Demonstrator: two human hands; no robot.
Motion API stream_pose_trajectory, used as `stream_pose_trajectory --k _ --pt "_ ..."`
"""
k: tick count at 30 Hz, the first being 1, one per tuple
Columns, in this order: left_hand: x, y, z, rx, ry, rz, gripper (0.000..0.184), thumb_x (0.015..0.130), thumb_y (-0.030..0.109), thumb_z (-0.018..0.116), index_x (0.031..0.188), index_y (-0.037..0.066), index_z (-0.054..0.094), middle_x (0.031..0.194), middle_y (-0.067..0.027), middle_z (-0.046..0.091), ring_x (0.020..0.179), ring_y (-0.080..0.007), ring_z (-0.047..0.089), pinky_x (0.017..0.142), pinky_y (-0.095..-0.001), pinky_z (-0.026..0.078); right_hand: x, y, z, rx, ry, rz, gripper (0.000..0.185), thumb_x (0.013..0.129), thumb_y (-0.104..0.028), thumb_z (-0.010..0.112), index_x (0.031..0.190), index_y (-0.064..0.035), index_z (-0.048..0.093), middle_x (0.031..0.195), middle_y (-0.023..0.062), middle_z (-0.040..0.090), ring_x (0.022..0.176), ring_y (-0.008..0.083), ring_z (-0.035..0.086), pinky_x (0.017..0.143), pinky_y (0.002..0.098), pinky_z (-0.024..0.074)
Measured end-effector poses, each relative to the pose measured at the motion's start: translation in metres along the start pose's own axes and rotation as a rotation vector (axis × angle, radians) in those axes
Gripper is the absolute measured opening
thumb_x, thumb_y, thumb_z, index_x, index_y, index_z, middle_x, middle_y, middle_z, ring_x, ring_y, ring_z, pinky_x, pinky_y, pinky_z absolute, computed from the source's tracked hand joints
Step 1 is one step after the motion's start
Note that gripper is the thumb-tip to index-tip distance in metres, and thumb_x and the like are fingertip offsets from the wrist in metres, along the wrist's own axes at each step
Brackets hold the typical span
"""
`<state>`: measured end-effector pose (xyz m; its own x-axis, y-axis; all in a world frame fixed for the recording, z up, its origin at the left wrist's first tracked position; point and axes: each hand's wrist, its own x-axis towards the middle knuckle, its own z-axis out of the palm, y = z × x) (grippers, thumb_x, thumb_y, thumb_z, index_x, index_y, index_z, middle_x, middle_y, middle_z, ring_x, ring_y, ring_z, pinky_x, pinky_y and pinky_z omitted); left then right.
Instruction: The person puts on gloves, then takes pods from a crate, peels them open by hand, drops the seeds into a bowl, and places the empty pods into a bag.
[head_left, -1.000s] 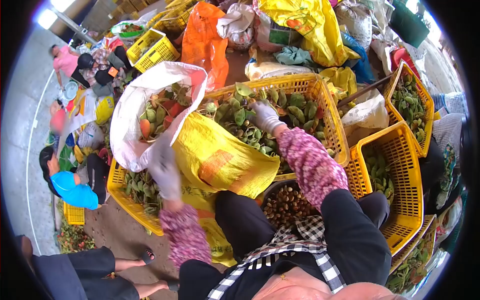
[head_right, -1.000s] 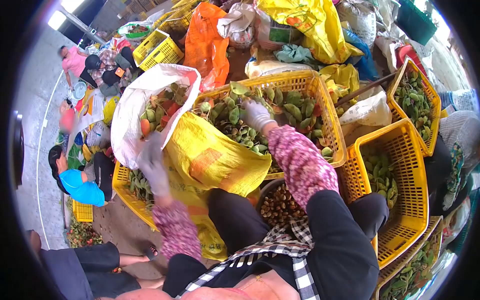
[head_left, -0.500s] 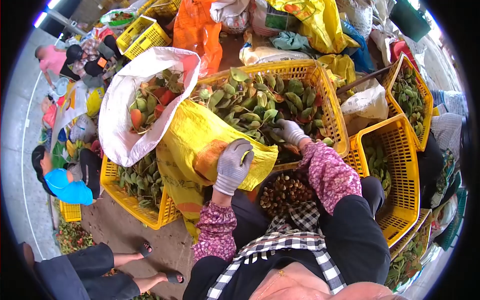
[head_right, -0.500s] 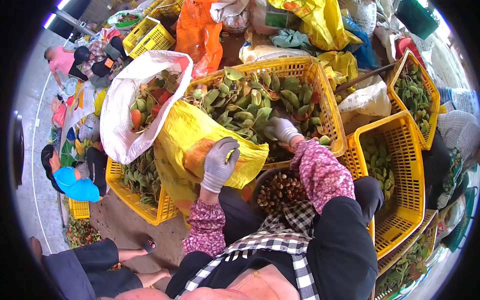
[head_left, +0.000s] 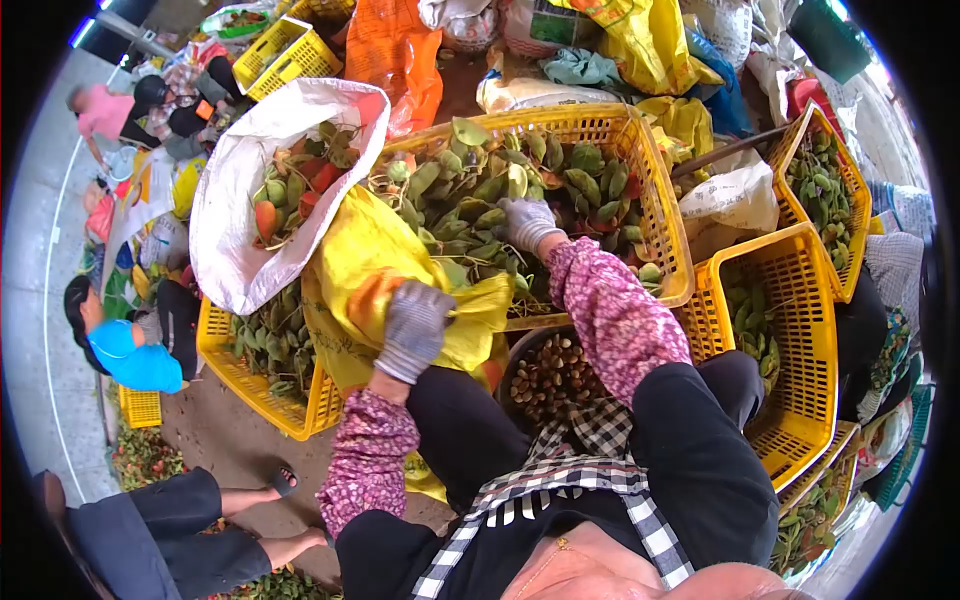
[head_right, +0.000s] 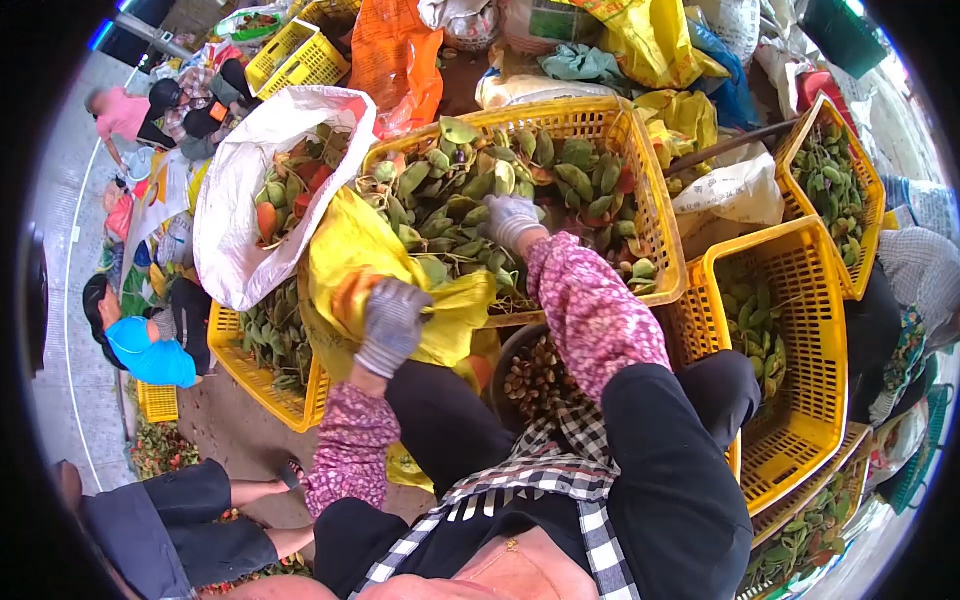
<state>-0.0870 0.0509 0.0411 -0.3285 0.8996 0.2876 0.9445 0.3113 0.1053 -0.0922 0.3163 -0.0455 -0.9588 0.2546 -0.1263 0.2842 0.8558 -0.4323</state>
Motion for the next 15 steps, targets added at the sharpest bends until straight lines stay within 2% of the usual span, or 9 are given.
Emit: stream_pose_trajectory --k 3,5,7,9,11,13,15 --pt "-0.009 -0.018 -0.027 -0.026 -0.007 -0.071 0.019 0.065 0.01 0.07 0.082 0.011 0.062 0.076 -0.0065 0.06 0.081 -0.0279 0.057 0.077 -0.0416 0.041 -0.003 0.012 -0.003 -0.091 -0.141 0.048 0.047 0.078 -0.036 0.067 0.115 -0.0082 0.06 0.106 0.0175 0.065 0.108 0.0316 0.058 0.089 0.0414 0.0471" --pt "-0.015 -0.024 -0.035 0.023 -0.001 -0.111 0.019 0.065 0.012 0.072 0.081 0.011 0.061 0.076 -0.006 0.06 0.081 -0.0279 0.057 0.077 -0.0417 0.041 -0.025 0.046 -0.012 -0.126 -0.169 0.142 0.047 0.078 -0.031 0.066 0.118 -0.0079 0.058 0.111 0.0184 0.063 0.109 0.0309 0.058 0.089 0.0417 0.0471" --pt "-0.013 -0.031 -0.035 0.071 0.048 -0.09 0.019 0.065 0.013 0.073 0.08 0.011 0.061 0.077 -0.0063 0.06 0.082 -0.0281 0.056 0.077 -0.0416 0.041 -0.049 0.09 0.001 0.018 -0.015 0.134 0.049 0.077 -0.03 0.066 0.121 -0.0081 0.056 0.118 0.0194 0.059 0.11 0.0313 0.057 0.093 0.0419 0.0456" --pt "-0.011 -0.039 -0.03 0.084 0.076 -0.086 0.019 0.065 0.014 0.073 0.08 0.011 0.061 0.077 -0.0067 0.06 0.083 -0.0283 0.056 0.077 -0.0416 0.041 -0.058 0.12 -0.005 -0.011 -0.216 0.194 0.051 0.077 -0.03 0.065 0.123 -0.0088 0.054 0.124 0.0201 0.055 0.114 0.0333 0.054 0.097 0.0415 0.0433" --pt "0.0 -0.057 -0.026 0.075 0.086 -0.089 0.02 0.065 0.014 0.074 0.081 0.011 0.061 0.077 -0.0074 0.06 0.083 -0.0285 0.056 0.078 -0.0416 0.041 -0.08 0.113 -0.02 -0.056 -0.031 0.288 0.053 0.076 -0.026 0.067 0.124 -0.0091 0.053 0.123 0.0204 0.053 0.117 0.0367 0.05 0.098 0.041 0.0426" --pt "0.006 -0.069 -0.024 0.109 0.112 -0.085 0.02 0.065 0.013 0.074 0.081 0.01 0.062 0.077 -0.008 0.06 0.083 -0.0289 0.056 0.078 -0.0419 0.041 -0.093 0.102 -0.02 0.096 0.247 0.119 0.058 0.073 -0.02 0.07 0.126 -0.0091 0.051 0.123 0.0199 0.053 0.116 0.0372 0.05 0.098 0.041 0.0432" --pt "0.013 -0.082 -0.021 0.103 0.103 -0.132 0.018 0.066 0.013 0.073 0.079 0.009 0.063 0.08 -0.0089 0.061 0.084 -0.0307 0.056 0.077 -0.0429 0.041 -0.103 0.051 -0.038 0.227 0.308 -0.193 0.065 0.069 -0.015 0.074 0.129 -0.0099 0.048 0.127 0.0201 0.049 0.12 0.0372 0.046 0.1 0.0417 0.0421"
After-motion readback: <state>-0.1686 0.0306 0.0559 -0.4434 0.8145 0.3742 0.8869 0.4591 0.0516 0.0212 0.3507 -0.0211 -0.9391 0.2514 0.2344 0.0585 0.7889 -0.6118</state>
